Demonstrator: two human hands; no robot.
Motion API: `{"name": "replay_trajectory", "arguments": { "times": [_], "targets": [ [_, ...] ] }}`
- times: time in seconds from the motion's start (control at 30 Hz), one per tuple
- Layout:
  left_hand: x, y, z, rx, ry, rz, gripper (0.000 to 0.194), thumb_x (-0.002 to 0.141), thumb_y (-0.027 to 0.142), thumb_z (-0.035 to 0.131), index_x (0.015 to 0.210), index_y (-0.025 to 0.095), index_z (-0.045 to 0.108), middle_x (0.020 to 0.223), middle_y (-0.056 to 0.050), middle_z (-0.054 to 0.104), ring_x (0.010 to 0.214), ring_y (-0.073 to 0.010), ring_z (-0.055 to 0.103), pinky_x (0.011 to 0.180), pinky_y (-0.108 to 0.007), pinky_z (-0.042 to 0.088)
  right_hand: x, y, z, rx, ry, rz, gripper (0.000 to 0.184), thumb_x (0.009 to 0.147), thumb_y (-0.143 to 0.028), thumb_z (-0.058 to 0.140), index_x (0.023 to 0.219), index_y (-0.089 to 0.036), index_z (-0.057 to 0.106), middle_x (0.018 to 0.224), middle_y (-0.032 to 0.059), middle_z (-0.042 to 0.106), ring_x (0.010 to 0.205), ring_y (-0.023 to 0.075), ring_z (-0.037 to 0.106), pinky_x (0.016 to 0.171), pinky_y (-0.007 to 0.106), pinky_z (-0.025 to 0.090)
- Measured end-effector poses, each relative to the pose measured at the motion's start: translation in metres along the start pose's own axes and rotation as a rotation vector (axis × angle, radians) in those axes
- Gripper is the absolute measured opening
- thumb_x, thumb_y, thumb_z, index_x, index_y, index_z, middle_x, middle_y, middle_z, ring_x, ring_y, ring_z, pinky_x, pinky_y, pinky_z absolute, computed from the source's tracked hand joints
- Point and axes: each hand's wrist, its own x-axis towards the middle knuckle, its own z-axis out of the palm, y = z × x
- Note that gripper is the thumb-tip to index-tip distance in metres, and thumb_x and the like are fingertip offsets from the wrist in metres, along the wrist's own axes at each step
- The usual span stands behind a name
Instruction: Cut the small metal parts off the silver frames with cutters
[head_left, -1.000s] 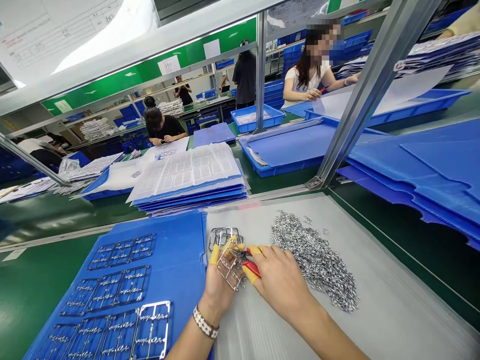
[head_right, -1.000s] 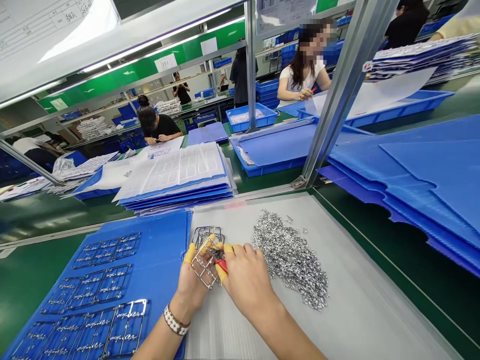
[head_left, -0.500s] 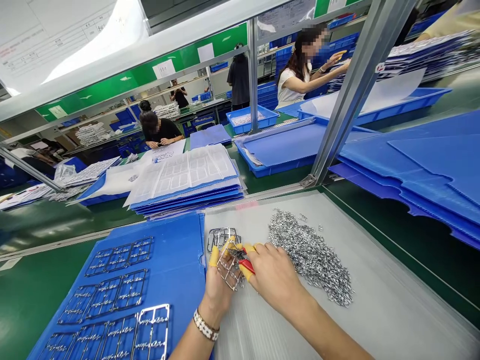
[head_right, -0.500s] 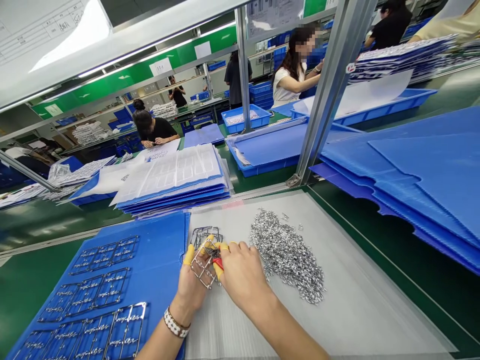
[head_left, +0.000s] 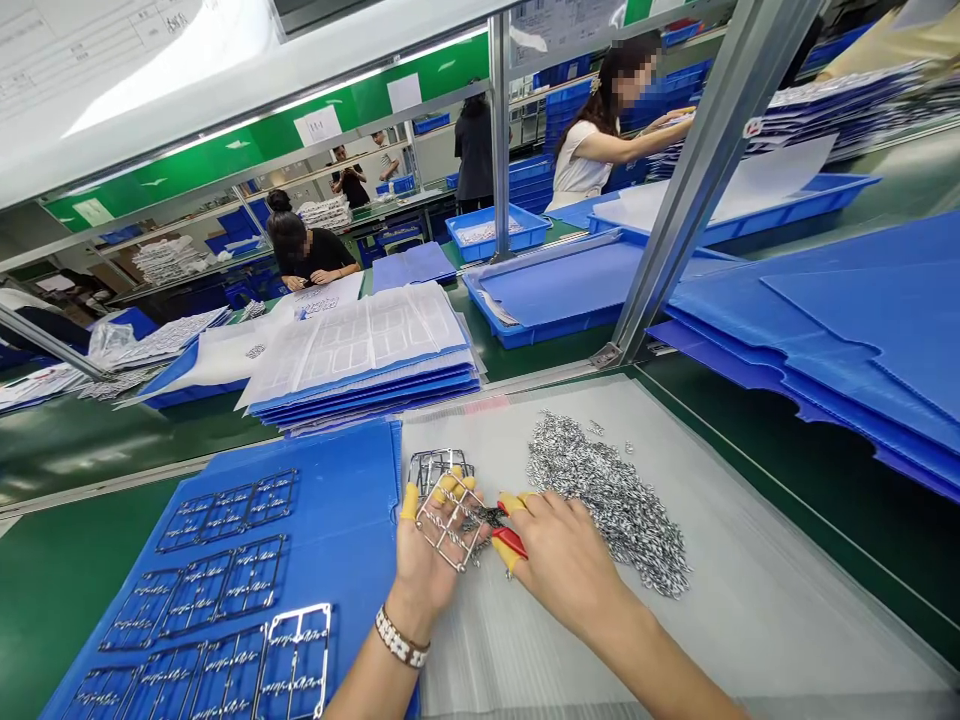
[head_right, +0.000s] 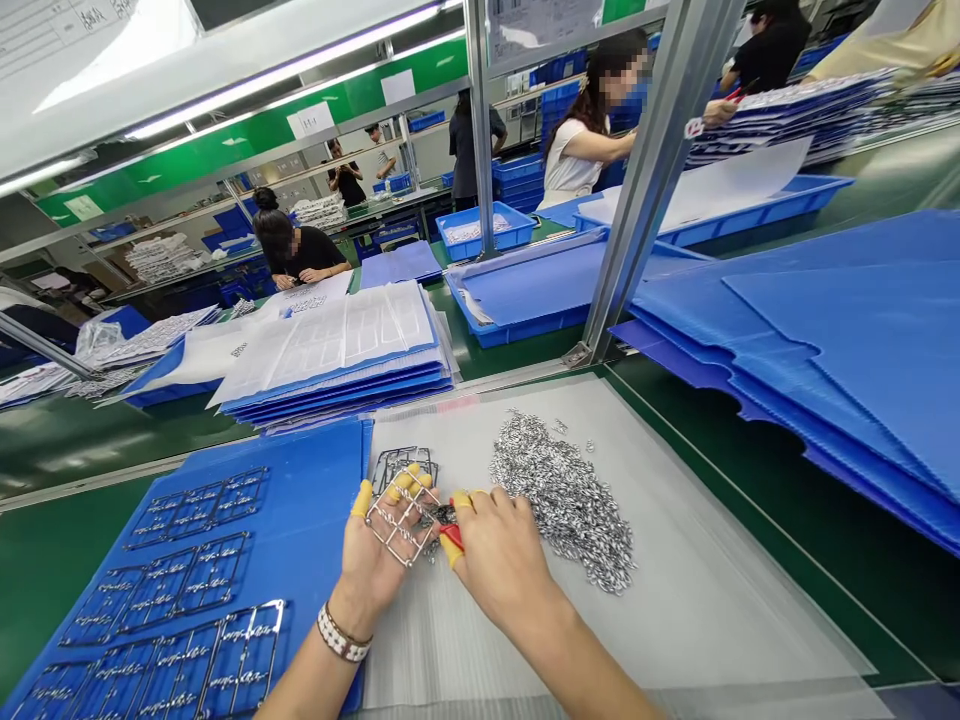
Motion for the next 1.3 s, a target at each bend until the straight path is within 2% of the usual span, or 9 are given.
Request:
{"name": "replay_trajectory", "arguments": {
  "times": [0.13, 0.43, 0.63, 0.83, 1.03, 1.3],
  "targets": [
    [0.0, -0.002, 0.002, 0.013, 0.015, 0.02, 0.05, 0.09, 0.054, 0.043, 0.115, 0.015, 0.063, 0.122, -0.014, 0.062, 0.107, -0.0285, 0.059, 0.074, -0.037, 0.052, 0.002, -0.006, 0.001, 0.003, -0.03, 0.0, 0.02, 0.084, -0.028, 0.058, 0.101, -0.02, 0.064, 0.095, 0.0061, 0.067, 0.092, 0.0263, 0.055, 0.075, 0.038, 0.031],
    [-0.004, -0.005, 0.005, 0.042, 0.056, 0.062, 0.05, 0.088, 0.055, 0.047, 0.113, 0.015, 0.065, 0.127, -0.012, 0.06, 0.109, -0.0269, 0.058, 0.079, -0.036, 0.051, 0.004, -0.01, -0.003, -0.028, -0.022, -0.02, 0.021, 0.082, -0.025, 0.061, 0.102, -0.019, 0.063, 0.094, 0.0071, 0.066, 0.091, 0.0266, 0.057, 0.074, 0.038, 0.033],
    [-0.005, -0.005, 0.006, 0.059, 0.064, 0.091, 0.049, 0.089, 0.054, 0.046, 0.111, 0.015, 0.066, 0.125, -0.013, 0.061, 0.106, -0.0263, 0.059, 0.079, -0.036, 0.051, 0.005, -0.013, -0.005, -0.072, -0.026, -0.042, 0.014, 0.082, -0.022, 0.062, 0.096, -0.019, 0.063, 0.089, 0.0071, 0.067, 0.087, 0.0246, 0.059, 0.071, 0.035, 0.035],
    [-0.007, 0.001, 0.012, 0.004, 0.071, 0.113, 0.05, 0.089, 0.055, 0.044, 0.108, 0.014, 0.066, 0.118, -0.013, 0.064, 0.104, -0.0266, 0.061, 0.071, -0.033, 0.052, -0.004, -0.017, -0.007, -0.048, 0.004, -0.043, 0.021, 0.083, -0.026, 0.061, 0.103, -0.02, 0.062, 0.093, 0.0069, 0.067, 0.09, 0.0256, 0.057, 0.073, 0.037, 0.033],
    [-0.005, 0.0, 0.014, -0.022, 0.113, 0.12, 0.049, 0.089, 0.054, 0.046, 0.107, 0.014, 0.067, 0.117, -0.011, 0.065, 0.105, -0.0256, 0.06, 0.076, -0.034, 0.051, -0.008, -0.028, -0.001, 0.019, 0.002, -0.078, 0.021, 0.082, -0.028, 0.063, 0.101, -0.021, 0.061, 0.091, 0.0054, 0.066, 0.089, 0.0248, 0.055, 0.074, 0.038, 0.032],
    [-0.006, -0.004, 0.012, 0.017, 0.115, 0.157, 0.049, 0.088, 0.055, 0.046, 0.105, 0.015, 0.069, 0.114, -0.01, 0.066, 0.103, -0.0241, 0.061, 0.079, -0.033, 0.051, -0.008, -0.027, 0.002, 0.023, 0.018, -0.087, 0.02, 0.081, -0.028, 0.062, 0.1, -0.021, 0.061, 0.09, 0.0059, 0.066, 0.089, 0.0249, 0.055, 0.074, 0.038, 0.031]
  ]
}}
